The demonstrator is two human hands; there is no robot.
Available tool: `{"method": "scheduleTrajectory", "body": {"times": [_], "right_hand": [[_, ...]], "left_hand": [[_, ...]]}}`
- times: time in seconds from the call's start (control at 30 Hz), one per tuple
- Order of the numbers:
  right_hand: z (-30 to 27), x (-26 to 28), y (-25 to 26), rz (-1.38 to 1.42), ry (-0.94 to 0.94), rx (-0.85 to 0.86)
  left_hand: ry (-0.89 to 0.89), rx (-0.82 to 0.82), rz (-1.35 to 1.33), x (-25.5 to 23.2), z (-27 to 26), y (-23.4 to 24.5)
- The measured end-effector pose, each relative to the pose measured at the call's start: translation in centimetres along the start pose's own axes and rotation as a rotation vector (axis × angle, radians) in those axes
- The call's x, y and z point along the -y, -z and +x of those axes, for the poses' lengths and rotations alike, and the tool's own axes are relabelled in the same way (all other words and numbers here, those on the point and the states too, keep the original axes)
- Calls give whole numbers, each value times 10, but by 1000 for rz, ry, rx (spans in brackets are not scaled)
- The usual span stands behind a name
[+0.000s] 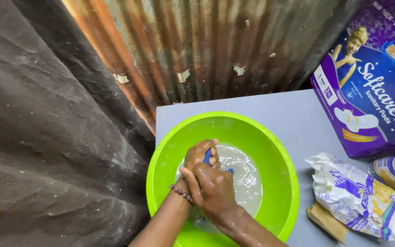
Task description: Hand washing a blue cloth in a basin of water and then using it to wipe a surface.
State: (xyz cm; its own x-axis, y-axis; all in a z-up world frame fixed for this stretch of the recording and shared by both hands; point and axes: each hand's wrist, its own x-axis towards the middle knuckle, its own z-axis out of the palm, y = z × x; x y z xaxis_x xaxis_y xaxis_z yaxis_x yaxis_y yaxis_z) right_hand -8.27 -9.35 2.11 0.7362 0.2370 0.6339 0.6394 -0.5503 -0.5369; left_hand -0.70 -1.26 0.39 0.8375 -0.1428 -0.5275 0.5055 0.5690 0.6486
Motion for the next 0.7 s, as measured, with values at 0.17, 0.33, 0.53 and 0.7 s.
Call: {"method": "scheduleTrajectory", "body": {"times": [0.17, 0.33, 0.53, 0.7], "right_hand": [[18, -64, -5, -255, -29, -139], [12, -37, -14, -123, -79, -112], [25, -54, 0, -158, -147, -125], [33, -24, 5, -45, -95, -113]], "left_hand": [[-140, -246, -4, 28, 5, -3], [-231, -236, 52, 30, 25, -16], [-245, -320, 49, 34, -13, -16], [-286, -330, 222, 64, 59, 38]]}}
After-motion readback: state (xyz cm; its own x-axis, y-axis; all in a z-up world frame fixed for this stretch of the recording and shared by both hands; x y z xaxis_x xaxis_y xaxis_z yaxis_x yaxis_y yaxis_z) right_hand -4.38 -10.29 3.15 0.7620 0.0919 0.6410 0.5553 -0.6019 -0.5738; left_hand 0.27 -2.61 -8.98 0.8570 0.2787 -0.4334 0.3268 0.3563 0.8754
